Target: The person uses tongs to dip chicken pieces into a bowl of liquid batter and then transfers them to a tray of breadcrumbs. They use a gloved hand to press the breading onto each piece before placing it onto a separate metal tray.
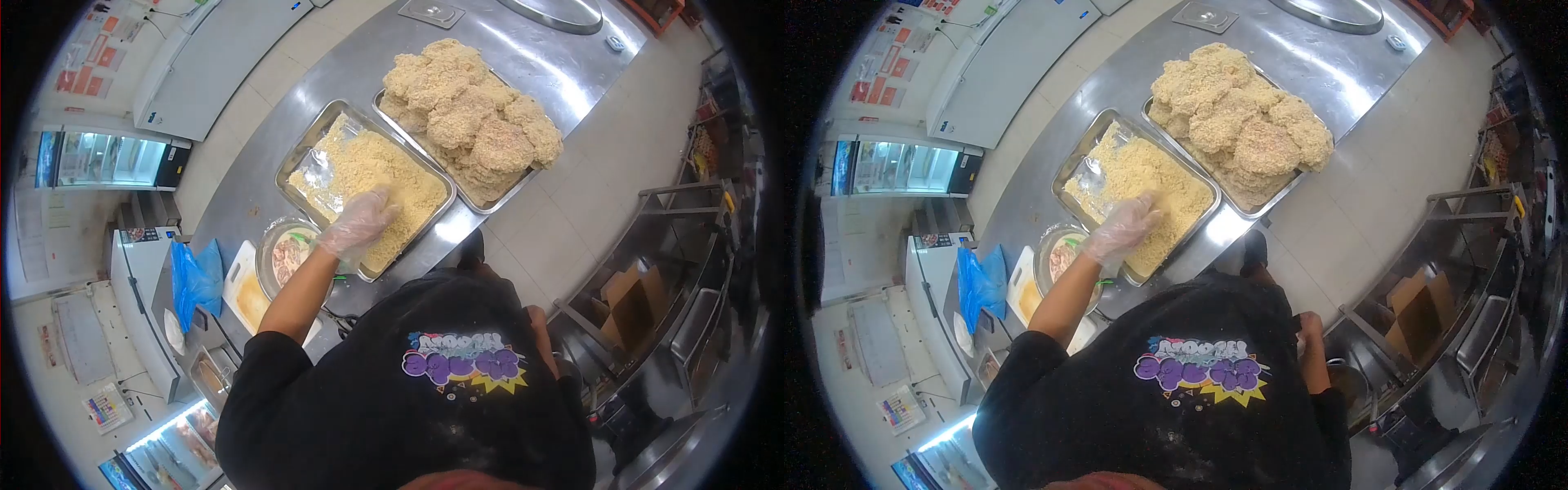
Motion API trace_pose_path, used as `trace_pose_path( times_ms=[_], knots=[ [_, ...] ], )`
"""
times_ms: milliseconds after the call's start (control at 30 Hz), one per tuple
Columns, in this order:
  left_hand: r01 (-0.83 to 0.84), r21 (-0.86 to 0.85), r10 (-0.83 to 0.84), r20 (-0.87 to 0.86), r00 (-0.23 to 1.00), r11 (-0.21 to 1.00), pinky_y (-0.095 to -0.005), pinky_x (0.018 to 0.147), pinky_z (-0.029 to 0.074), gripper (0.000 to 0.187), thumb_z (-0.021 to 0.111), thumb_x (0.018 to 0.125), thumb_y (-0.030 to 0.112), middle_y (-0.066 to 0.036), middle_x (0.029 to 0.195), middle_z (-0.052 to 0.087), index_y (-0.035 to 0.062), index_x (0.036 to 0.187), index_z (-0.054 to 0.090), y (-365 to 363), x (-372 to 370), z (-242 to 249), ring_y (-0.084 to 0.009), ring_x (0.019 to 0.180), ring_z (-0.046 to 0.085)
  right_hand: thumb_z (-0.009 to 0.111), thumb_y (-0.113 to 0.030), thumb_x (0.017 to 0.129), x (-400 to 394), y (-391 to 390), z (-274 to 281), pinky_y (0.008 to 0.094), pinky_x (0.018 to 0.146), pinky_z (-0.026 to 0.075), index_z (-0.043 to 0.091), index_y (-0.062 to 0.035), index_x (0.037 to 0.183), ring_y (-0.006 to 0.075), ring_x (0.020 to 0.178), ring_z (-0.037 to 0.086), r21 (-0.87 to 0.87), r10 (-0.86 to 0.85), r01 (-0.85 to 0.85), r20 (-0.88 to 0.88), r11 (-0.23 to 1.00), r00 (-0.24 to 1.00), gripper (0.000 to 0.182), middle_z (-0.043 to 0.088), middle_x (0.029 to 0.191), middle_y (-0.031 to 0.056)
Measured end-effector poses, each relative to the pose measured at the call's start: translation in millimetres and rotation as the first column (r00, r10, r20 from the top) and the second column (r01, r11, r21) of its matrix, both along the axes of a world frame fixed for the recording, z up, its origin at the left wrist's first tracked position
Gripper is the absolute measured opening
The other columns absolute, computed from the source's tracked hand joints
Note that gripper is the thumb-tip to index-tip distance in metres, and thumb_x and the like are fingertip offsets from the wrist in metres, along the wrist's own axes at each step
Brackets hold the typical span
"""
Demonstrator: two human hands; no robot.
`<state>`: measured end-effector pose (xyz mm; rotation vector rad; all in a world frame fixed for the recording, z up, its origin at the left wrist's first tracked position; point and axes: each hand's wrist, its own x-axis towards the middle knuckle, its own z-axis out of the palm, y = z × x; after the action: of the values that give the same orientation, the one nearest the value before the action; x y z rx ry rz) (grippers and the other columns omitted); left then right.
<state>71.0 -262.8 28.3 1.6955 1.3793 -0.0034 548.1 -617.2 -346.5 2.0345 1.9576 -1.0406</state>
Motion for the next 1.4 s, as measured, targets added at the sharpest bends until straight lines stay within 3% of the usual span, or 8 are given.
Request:
trace_pose_path(
  times_ms=[67,133,200,367,833,933,1100,1400],
  knots=[
    [-0.12,-0.059,0.123,0.051,0.991,0.991,-0.0435,0.122,0.035,0.067,0.059,0.105,0.034,-0.029,0.162,0.04,-0.0037,0.158,0.04,9.6,-6.1,-12.0,-0.0401,0.148,0.044,0.067,-0.033,0.09,4.0,-4.7,-19.3,0.0483,0.091,0.056,0.076,-0.0027,0.101,0.0412,0.101,0.072,-0.111,-0.421,0.407,-0.178,0.907,0.889,0.033,0.075,0.105,0.0209],
    [-0.237,-0.124,0.25,0.094,0.964,0.963,-0.0434,0.125,0.032,0.065,0.054,0.108,0.035,-0.03,0.165,0.034,-0.0035,0.158,0.039,27.5,-9.8,-36.2,-0.041,0.151,0.04,0.067,-0.031,0.09,0.2,4.0,2.0,0.049,0.09,0.056,0.076,-0.0019,0.099,0.041,0.1,0.072,-0.104,-0.389,0.375,-0.213,0.921,0.896,0.032,0.075,0.103,0.0213],
    [0.017,0.544,0.156,-0.269,0.95,0.839,-0.0533,0.122,0.029,0.067,0.047,0.106,0.048,-0.041,0.153,0.041,-0.0034,0.148,0.047,54.5,-11.1,-76.2,-0.0547,0.148,0.033,0.066,-0.029,0.089,-4.3,11.3,12.1,0.0498,0.09,0.056,0.076,-0.0012,0.097,0.0407,0.099,0.072,-0.096,-0.359,0.345,-0.246,0.934,0.901,0.031,0.075,0.101,0.0218],
    [0.303,0.356,0.04,-0.704,0.709,0.884,-0.06,0.127,0.016,0.084,0.038,0.107,0.056,-0.041,0.163,0.027,-0.0082,0.159,0.027,97.8,-16.7,-118.7,-0.0581,0.154,0.019,0.061,-0.027,0.088,-7.8,25.0,66.5,0.0527,0.087,0.055,0.076,-0.0022,0.091,0.0428,0.096,0.07,-0.078,-0.126,0.128,0.036,0.989,0.991,0.029,0.073,0.101,0.0246],
    [-0.274,0.369,0.424,-0.429,0.798,0.888,-0.0556,0.126,0.022,0.083,0.04,0.105,0.06,-0.03,0.167,0.031,0.0038,0.165,0.028,84.2,-35.5,-90.8,-0.0514,0.154,0.027,0.064,-0.015,0.088,-5.7,1.1,28.9,0.0415,0.075,0.057,0.076,-0.0041,0.092,0.0309,0.086,0.072,-0.008,-0.193,0.192,-0.073,0.981,0.979,0.017,0.074,0.096,0.017],
    [0.264,0.44,0.066,-0.606,0.793,0.858,-0.0508,0.119,0.035,0.068,0.05,0.103,0.049,-0.028,0.155,0.048,0.0026,0.152,0.05,89.5,-58.7,-108.6,-0.0462,0.145,0.043,0.064,-0.015,0.088,-2.7,1.6,7.8,0.0406,0.072,0.056,0.075,-0.0033,0.093,0.0276,0.082,0.072,0.045,-0.262,0.276,-0.194,0.96,0.945,0.017,0.074,0.093,0.0147],
    [-0.652,-0.186,0.673,0.087,0.734,0.735,-0.042,0.096,0.05,0.041,0.072,0.089,0.014,-0.016,0.114,0.072,-0.0042,0.126,0.064,60.4,-48.7,-45.7,-0.0285,0.106,0.067,0.064,-0.013,0.088,0.4,12.4,-8.7,0.0391,0.067,0.056,0.074,-0.0019,0.093,0.0222,0.076,0.072,0.148,-0.251,0.31,-0.32,0.939,0.914,0.016,0.074,0.089,0.0109],
    [-0.581,0.15,0.529,0.283,0.8,0.8,-0.0433,0.077,0.054,0.031,0.081,0.088,0.019,-0.014,0.093,0.071,-0.0034,0.104,0.068,52.2,-63.5,-23.3,-0.0265,0.08,0.064,0.073,-0.016,0.075,19.5,47.0,-6.3,0.0483,0.072,0.057,0.075,-0.0104,0.084,0.0355,0.084,0.073,0.183,0.11,-0.125,0.088,0.975,0.99,0.011,0.075,0.087,0.0137]
  ],
)
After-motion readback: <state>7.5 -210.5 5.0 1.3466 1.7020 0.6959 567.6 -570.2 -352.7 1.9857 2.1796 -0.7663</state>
